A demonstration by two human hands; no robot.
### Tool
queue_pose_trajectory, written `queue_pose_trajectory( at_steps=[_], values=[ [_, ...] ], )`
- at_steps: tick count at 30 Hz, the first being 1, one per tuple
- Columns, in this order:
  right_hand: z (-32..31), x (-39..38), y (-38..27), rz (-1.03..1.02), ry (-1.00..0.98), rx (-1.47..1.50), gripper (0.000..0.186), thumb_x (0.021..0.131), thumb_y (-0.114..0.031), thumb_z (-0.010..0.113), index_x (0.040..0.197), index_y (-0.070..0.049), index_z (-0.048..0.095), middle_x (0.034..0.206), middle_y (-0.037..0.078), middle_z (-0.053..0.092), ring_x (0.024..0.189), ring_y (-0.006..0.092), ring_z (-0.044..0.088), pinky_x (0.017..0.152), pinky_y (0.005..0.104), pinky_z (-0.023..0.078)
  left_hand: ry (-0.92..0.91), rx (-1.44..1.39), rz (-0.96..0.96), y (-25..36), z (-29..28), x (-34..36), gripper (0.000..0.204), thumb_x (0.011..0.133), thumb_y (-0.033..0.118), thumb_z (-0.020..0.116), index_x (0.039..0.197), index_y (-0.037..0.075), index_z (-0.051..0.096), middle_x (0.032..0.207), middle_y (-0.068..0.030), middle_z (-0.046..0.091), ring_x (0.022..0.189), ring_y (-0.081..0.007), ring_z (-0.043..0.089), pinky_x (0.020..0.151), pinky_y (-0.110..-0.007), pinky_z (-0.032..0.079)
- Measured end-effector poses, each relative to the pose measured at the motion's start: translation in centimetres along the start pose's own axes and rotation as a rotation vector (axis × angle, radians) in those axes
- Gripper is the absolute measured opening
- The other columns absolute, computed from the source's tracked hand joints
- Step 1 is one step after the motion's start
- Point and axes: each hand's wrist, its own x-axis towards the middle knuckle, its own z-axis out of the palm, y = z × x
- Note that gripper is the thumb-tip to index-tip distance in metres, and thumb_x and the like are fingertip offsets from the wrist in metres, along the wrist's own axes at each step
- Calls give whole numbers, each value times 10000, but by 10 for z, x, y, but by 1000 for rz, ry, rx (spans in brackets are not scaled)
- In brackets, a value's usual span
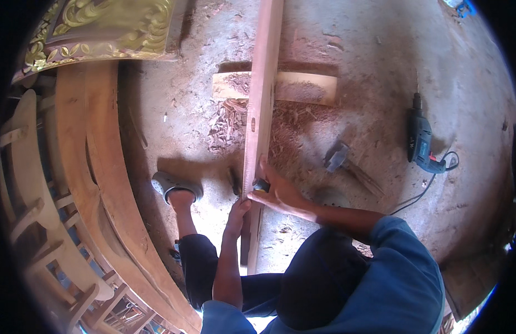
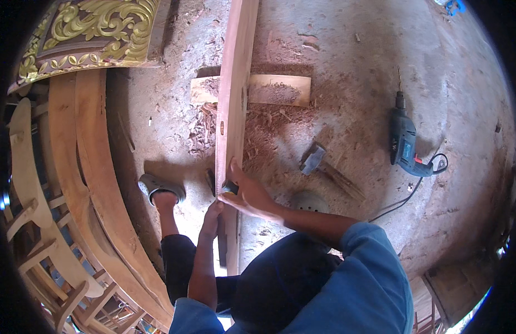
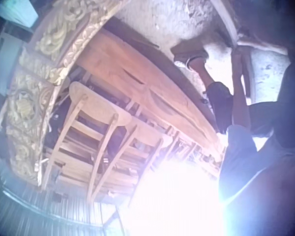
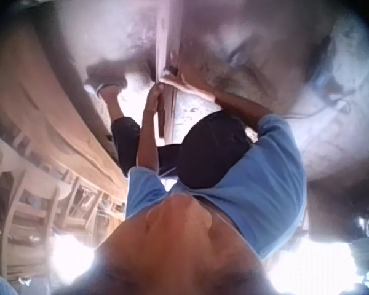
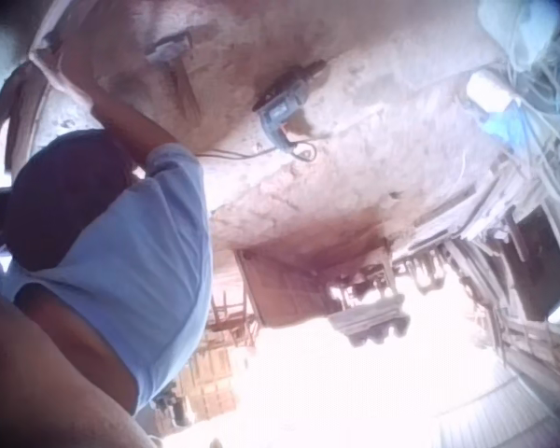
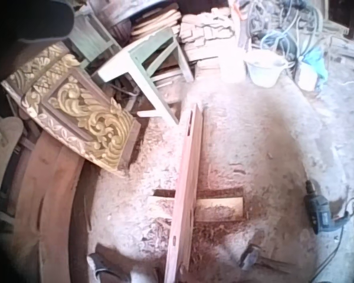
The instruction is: The person carves a long wooden plank using a chisel and hammer, repeatedly striking the chisel to remove wood shavings. The person adjusts the plank and continues carving along its length.
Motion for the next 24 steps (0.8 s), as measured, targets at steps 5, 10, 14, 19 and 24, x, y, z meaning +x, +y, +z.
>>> queue_pose_trajectory(
  at_steps=[5, 10, 14, 19, 24],
  values=[
    [-7, -23, -21, 8, -166, -212, 1038, 907, -346, 770, 1628, -74, 74, 996, 342, 672, 862, 432, 718, 793, 470, 562, 38, 65, 33, 19, 3, -44, 909, 880, 619, 667, 1467, -42, 458, 1386, -121, 572, 1269, -229, 523, 1113, -381, 375],
    [-31, -14, -44, -32, -156, -391, 1011, 915, -371, 745, 1591, 36, 112, 1211, 362, 634, 1072, 436, 687, 896, 449, 554, 157, 243, 135, 13, 14, -46, 785, 1065, 630, 294, 1582, 41, 341, 1587, -152, 414, 1457, -264, 377, 1198, -395, 284],
    [-42, 5, -52, 293, -287, -260, 955, 926, -414, 727, 1565, 61, 200, 1374, 334, 562, 1260, 433, 590, 1060, 456, 469, 286, 100, -131, 5, 23, -12, 698, 1101, 555, 217, 1572, 65, 377, 1590, -157, 408, 1473, -263, 359, 1217, -368, 248],
    [-56, 2, -57, 402, -274, -261, 907, 917, -546, 690, 1545, 17, 355, 1007, 223, 710, 835, 307, 708, 780, 428, 555, 264, 55, -167, 11, 39, -13, 680, 1112, 502, 278, 1565, 0, 347, 1578, -162, 411, 1472, -252, 358, 1223, -353, 234],
    [-69, -8, -60, 585, -108, 11, 745, 930, -389, 745, 1486, 8, 448, 725, 40, 597, 531, 104, 563, 488, 269, 460, 235, 123, -57, 10, 60, -12, 664, 1073, 459, 410, 1535, -15, 371, 1504, -189, 470, 1387, -284, 448, 1167, -359, 312]
  ],
)
